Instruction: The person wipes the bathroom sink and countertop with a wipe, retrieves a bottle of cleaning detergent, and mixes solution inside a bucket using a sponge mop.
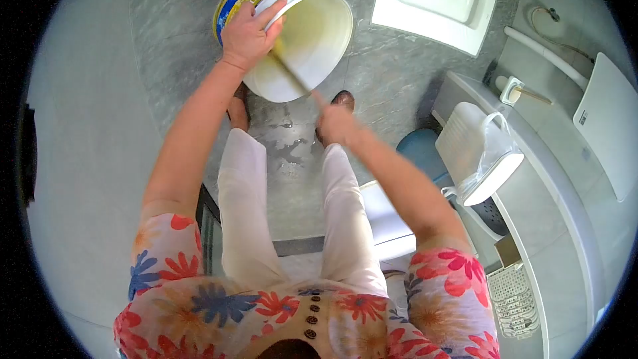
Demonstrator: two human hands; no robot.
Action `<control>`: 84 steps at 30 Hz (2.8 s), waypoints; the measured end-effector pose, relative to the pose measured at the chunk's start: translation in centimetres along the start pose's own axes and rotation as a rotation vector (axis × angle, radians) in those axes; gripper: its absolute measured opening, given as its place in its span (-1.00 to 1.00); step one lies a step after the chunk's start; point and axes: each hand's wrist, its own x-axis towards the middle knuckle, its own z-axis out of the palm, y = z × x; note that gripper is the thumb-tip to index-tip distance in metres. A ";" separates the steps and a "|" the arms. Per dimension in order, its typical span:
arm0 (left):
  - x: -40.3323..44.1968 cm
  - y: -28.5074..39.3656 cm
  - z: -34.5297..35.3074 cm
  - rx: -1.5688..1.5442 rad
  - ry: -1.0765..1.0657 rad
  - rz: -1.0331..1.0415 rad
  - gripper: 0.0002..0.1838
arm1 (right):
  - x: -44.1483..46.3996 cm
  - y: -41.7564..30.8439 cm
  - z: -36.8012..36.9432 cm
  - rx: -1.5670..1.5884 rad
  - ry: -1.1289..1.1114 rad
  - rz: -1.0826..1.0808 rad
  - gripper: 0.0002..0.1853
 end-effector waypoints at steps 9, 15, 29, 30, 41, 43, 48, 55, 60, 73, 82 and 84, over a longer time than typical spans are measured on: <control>-0.1 -0.3 0.8 0.029 -0.033 0.012 -0.69 | -16.8 2.7 -5.1 0.089 -0.269 0.243 -0.32; 1.5 0.5 1.3 0.100 -0.131 0.000 -0.67 | 0.2 4.5 -2.8 -0.064 -0.126 0.176 -0.30; -16.9 -3.8 -0.1 -1.245 -0.336 -1.167 -0.35 | 0.6 2.6 -1.1 -0.024 -0.167 0.285 -0.35; -17.3 -3.6 1.3 -1.230 -0.351 -1.257 -0.40 | 0.8 2.3 -1.2 0.040 -0.187 0.311 -0.35; -4.8 -2.0 -2.1 -0.319 0.072 -0.812 -0.48 | 2.6 -2.2 -4.8 0.345 -0.152 0.288 -0.38; -2.7 -1.5 -0.7 -0.099 0.273 -0.504 -0.51 | 3.0 -2.7 -4.2 0.194 -0.136 0.239 -0.38; -0.8 -0.9 0.4 0.062 0.149 -0.292 -0.53 | -0.8 -6.1 -5.8 0.329 -0.138 -0.010 -0.39; 1.2 -0.9 0.6 0.090 0.187 -0.211 -0.54 | 6.0 1.8 -11.3 -0.207 0.049 0.025 -0.35; 1.2 0.2 0.2 0.134 0.110 -0.115 -0.54 | 2.3 -1.3 -5.1 -0.008 -0.076 -0.085 -0.36; 2.0 1.0 0.4 0.170 0.069 -0.122 -0.54 | -1.2 -3.7 -5.8 0.417 -0.223 0.010 -0.34; 2.0 -0.2 1.1 0.127 0.033 -0.079 -0.55 | -7.3 9.7 -9.6 -0.386 -0.067 0.204 -0.29; 2.6 0.2 1.4 0.124 0.047 -0.073 -0.55 | -1.5 7.3 -9.2 -0.327 -0.071 0.194 -0.32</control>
